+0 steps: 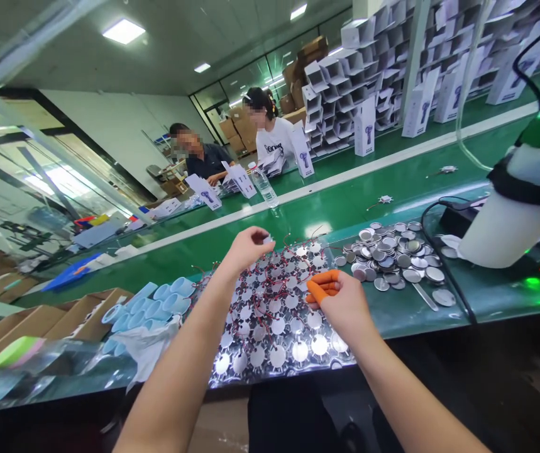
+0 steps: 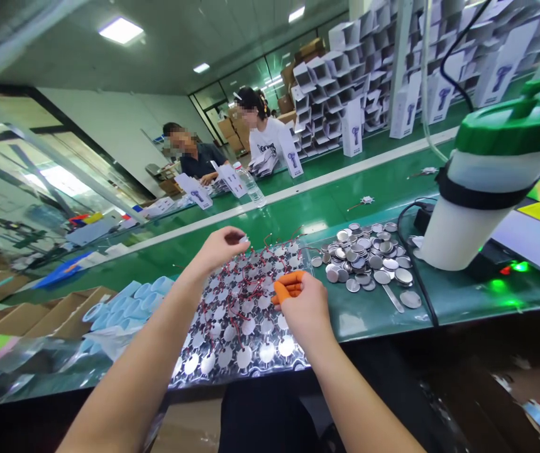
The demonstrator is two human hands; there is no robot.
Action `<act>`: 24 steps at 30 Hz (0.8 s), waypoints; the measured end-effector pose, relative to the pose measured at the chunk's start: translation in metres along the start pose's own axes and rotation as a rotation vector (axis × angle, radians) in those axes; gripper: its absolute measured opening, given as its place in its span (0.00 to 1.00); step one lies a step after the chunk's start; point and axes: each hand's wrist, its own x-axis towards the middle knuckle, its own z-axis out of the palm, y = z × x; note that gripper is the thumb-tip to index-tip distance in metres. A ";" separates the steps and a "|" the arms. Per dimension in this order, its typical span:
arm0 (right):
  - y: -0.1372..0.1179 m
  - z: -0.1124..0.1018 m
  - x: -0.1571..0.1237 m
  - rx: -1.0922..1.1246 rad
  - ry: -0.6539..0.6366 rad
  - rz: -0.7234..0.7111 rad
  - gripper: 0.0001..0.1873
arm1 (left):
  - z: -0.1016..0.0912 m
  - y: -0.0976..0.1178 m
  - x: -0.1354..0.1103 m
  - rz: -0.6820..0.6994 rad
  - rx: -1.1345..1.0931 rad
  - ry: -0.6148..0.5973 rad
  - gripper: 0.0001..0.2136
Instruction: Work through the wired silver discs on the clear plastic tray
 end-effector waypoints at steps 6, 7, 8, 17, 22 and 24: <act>0.002 -0.004 0.014 0.025 0.099 -0.018 0.10 | 0.062 0.022 0.098 0.057 0.136 -0.033 0.15; 0.002 -0.006 0.018 0.040 0.130 -0.027 0.11 | 0.071 0.024 0.099 0.078 0.144 -0.053 0.15; 0.001 -0.007 0.022 0.060 0.158 -0.041 0.11 | 0.079 0.027 0.095 0.105 0.149 -0.073 0.16; -0.015 -0.027 0.034 0.221 0.370 -0.229 0.15 | 0.077 0.047 -0.038 0.488 0.110 -0.196 0.10; -0.013 -0.031 0.036 0.264 0.402 -0.282 0.19 | 0.086 0.048 -0.069 0.646 0.109 -0.325 0.21; -0.011 -0.030 0.036 0.268 0.398 -0.276 0.19 | 0.094 0.052 -0.067 0.650 0.155 -0.321 0.19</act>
